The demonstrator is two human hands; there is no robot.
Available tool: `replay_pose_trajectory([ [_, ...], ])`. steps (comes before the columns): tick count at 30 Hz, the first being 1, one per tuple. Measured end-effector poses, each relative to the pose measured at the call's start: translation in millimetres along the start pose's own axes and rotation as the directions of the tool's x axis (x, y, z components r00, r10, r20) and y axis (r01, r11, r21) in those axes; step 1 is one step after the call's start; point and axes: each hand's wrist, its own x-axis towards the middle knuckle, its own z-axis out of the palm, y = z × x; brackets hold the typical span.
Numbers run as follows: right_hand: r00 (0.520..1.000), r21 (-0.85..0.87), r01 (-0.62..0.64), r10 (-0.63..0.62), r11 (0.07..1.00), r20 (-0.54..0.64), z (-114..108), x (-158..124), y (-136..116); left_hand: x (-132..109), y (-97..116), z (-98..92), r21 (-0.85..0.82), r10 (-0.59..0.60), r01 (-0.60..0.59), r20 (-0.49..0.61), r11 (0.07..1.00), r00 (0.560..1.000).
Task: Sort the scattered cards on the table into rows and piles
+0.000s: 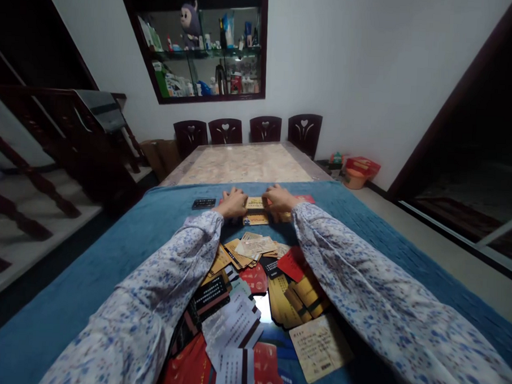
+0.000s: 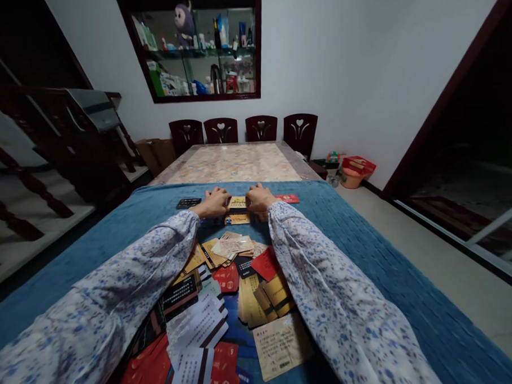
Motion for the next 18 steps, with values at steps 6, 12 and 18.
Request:
replay_pose_trajectory([
  [6,1.000,0.012,-0.025,0.025,1.000,0.011,7.3,15.4,4.7,13.3,-5.4,5.5,-0.005,-0.010,0.010,0.004,1.000,1.000],
  [12,0.999,-0.006,-0.029,0.029,1.000,0.016,14.2,24.2,7.8,22.6,-10.4,12.7,-0.010,-0.009,0.009,0.022,1.000,1.000],
  [18,0.999,0.008,-0.021,0.021,1.000,0.037,18.0,29.6,9.4,28.5,-15.5,18.0,-0.018,0.012,-0.012,0.030,1.000,0.999],
])
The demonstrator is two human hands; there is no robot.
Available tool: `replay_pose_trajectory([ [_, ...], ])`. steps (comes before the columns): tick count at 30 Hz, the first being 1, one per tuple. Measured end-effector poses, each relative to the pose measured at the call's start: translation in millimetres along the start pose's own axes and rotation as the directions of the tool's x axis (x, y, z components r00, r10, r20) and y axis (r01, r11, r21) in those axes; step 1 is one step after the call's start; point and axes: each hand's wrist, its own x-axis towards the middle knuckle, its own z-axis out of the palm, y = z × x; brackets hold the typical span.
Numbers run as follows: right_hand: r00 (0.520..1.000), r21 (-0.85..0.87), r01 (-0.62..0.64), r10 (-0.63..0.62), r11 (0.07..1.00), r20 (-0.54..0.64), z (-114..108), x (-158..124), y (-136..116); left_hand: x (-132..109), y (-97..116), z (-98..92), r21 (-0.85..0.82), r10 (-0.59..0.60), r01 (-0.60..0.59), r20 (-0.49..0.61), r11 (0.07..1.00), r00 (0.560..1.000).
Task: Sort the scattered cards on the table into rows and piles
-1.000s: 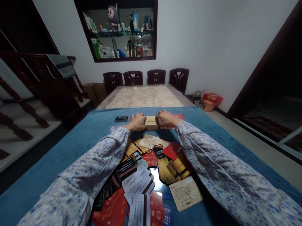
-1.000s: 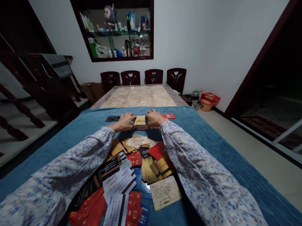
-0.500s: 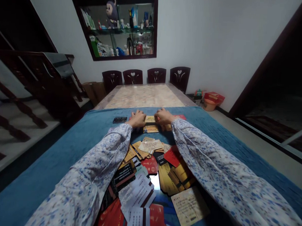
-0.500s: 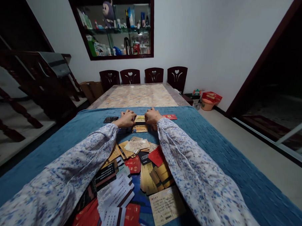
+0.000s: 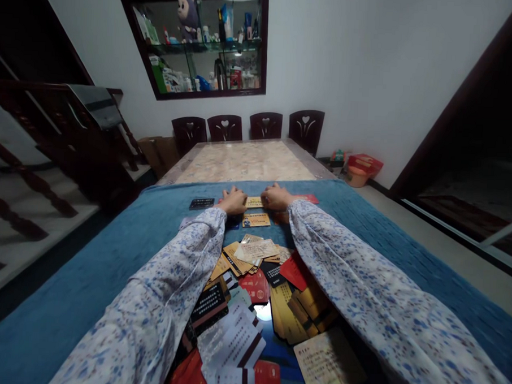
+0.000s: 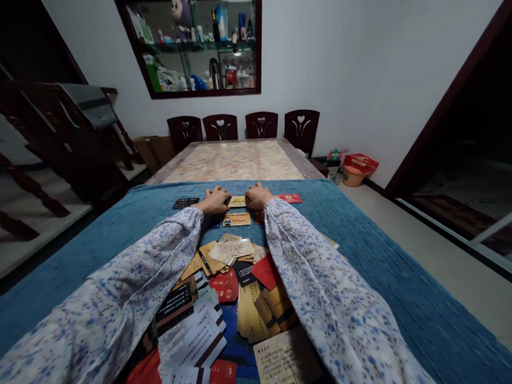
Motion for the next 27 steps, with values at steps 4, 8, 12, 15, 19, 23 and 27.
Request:
replay_pose_trajectory([
  [4,1.000,0.010,-0.006,0.006,1.000,0.006,3.6,6.4,2.5,4.4,-2.1,1.6,-0.009,-0.010,0.010,0.011,1.000,1.000],
  [8,1.000,0.017,0.004,-0.004,1.000,-0.003,6.9,10.8,6.3,8.7,-3.7,2.3,-0.028,-0.006,0.007,0.029,1.000,1.000],
  [12,1.000,0.010,0.018,-0.018,1.000,0.000,9.2,14.8,10.6,11.0,-4.8,2.1,-0.015,0.006,-0.005,0.045,1.000,0.999],
  [15,0.999,0.011,0.036,-0.036,0.999,0.020,10.5,18.8,13.4,11.6,-5.4,1.3,-0.009,0.019,-0.019,0.055,1.000,0.998],
  [19,0.999,0.028,0.040,-0.040,0.999,0.017,10.4,22.3,14.1,12.5,-5.9,0.8,-0.020,0.015,-0.013,0.072,1.000,0.997],
  [23,0.998,0.015,0.038,-0.038,0.999,0.039,7.3,21.7,12.0,13.5,-6.5,3.4,-0.010,0.026,-0.025,0.067,1.000,0.997],
  [27,0.999,0.007,0.035,-0.035,0.999,0.038,4.5,19.2,9.9,13.3,-6.1,7.9,0.007,0.024,-0.024,0.031,1.000,0.999],
])
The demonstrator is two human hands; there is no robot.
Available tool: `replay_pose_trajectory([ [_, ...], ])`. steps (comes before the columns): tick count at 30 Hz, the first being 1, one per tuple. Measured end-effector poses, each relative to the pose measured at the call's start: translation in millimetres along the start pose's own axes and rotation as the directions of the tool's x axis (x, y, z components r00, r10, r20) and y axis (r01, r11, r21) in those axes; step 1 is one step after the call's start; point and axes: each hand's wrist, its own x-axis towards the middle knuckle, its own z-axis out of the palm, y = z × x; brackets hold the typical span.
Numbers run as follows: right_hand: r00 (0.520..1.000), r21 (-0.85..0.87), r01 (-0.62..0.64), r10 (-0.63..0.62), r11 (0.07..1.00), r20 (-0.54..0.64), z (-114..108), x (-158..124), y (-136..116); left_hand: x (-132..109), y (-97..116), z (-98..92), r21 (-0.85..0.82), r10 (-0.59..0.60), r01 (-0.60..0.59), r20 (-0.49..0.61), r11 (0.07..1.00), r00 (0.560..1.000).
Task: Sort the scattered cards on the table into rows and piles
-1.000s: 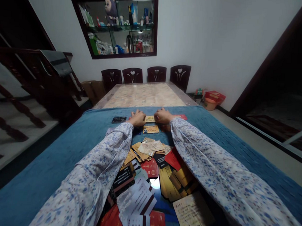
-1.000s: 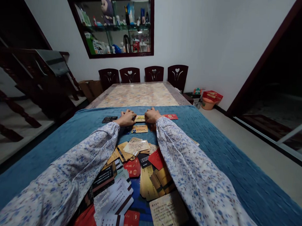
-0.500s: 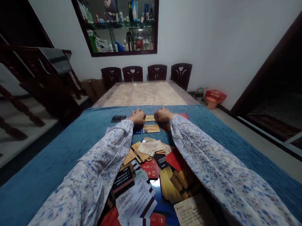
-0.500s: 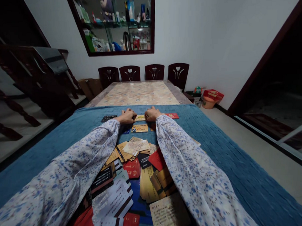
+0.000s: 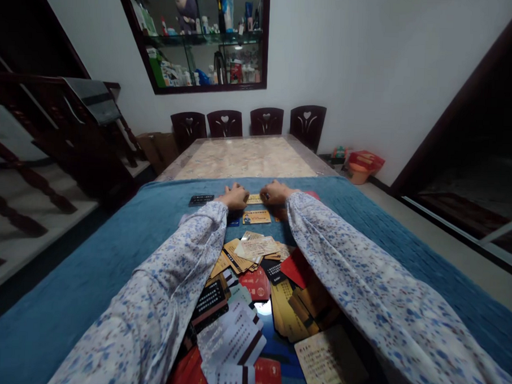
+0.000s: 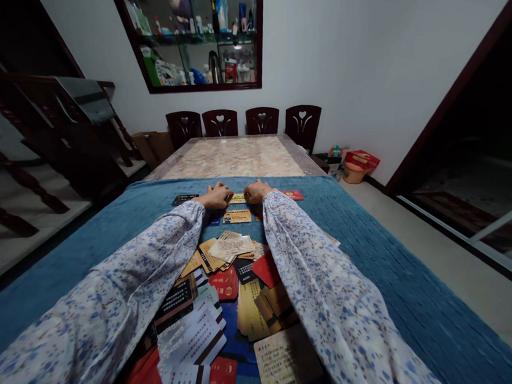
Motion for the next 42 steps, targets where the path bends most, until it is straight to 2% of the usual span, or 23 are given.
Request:
replay_pose_trajectory([
  [6,1.000,-0.041,-0.001,0.000,0.999,-0.021,-4.9,-8.0,-3.8,-7.9,2.8,0.1,0.060,0.044,-0.041,-0.048,0.997,0.998],
  [16,0.994,-0.055,0.035,-0.041,0.998,-0.098,-15.0,-31.8,1.2,-36.8,16.9,-14.5,0.041,0.096,-0.091,-0.118,0.995,0.988],
  [24,0.990,-0.074,0.033,-0.043,0.997,-0.137,-18.9,-73.8,-2.3,-67.1,36.7,-24.8,0.027,0.148,-0.146,-0.162,0.989,0.976],
  [32,0.987,-0.060,0.030,-0.039,0.998,-0.156,-11.0,-107.1,-5.2,-93.1,63.2,-29.7,-0.014,0.194,-0.200,-0.182,0.980,0.964],
  [37,0.983,-0.028,0.046,-0.050,0.999,-0.177,-9.3,-130.7,-5.6,-107.0,81.9,-27.9,-0.035,0.225,-0.235,-0.173,0.971,0.959],
  [42,0.968,-0.021,0.073,-0.076,0.997,-0.241,-1.8,-154.4,-6.0,-121.5,95.9,-22.8,-0.044,0.298,-0.316,-0.228,0.948,0.927],
])
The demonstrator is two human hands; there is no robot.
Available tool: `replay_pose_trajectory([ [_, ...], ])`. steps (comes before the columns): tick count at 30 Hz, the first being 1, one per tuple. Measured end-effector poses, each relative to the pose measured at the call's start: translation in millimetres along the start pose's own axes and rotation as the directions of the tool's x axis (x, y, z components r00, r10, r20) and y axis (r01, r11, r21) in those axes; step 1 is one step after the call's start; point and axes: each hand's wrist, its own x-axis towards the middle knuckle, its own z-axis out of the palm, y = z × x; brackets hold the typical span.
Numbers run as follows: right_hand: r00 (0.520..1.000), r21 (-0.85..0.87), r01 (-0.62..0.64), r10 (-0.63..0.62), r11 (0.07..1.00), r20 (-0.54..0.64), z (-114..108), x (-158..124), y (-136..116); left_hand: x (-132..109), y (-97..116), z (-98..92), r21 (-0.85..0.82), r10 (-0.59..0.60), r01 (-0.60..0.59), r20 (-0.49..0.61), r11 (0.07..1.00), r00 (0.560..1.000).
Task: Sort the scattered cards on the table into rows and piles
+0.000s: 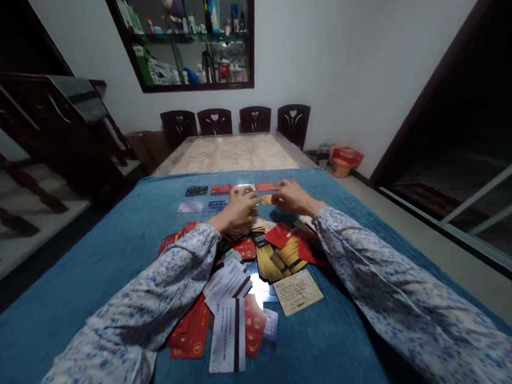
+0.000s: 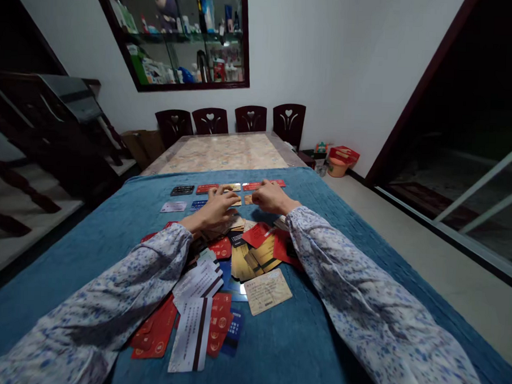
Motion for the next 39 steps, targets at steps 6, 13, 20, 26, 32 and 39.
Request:
replay_pose_trajectory([
  [6,0.996,0.047,0.047,-0.043,0.998,-0.078,13.4,-26.1,3.4,-12.3,20.5,2.9,-0.037,0.050,-0.051,-0.020,0.998,0.999],
  [13,0.997,0.129,0.079,-0.077,0.989,-0.017,18.3,-52.4,4.4,-30.0,44.7,9.2,-0.053,0.112,-0.111,0.006,0.992,0.994],
  [20,0.991,0.173,0.130,-0.134,0.976,0.014,21.4,-63.9,1.3,-35.4,58.1,9.3,-0.047,0.152,-0.148,0.084,0.988,0.985],
  [26,0.986,0.173,0.156,-0.165,0.972,0.037,29.1,-63.7,3.2,-35.9,59.2,10.5,-0.054,0.185,-0.180,0.104,0.982,0.977],
  [32,0.983,0.180,0.163,-0.175,0.970,0.054,30.0,-64.2,4.1,-36.7,55.2,11.4,0.008,0.229,-0.229,0.062,0.973,0.972],
  [39,0.984,0.166,0.138,-0.155,0.976,0.092,25.6,-63.9,0.0,-35.9,54.7,14.0,0.059,0.278,-0.279,0.025,0.959,0.960],
])
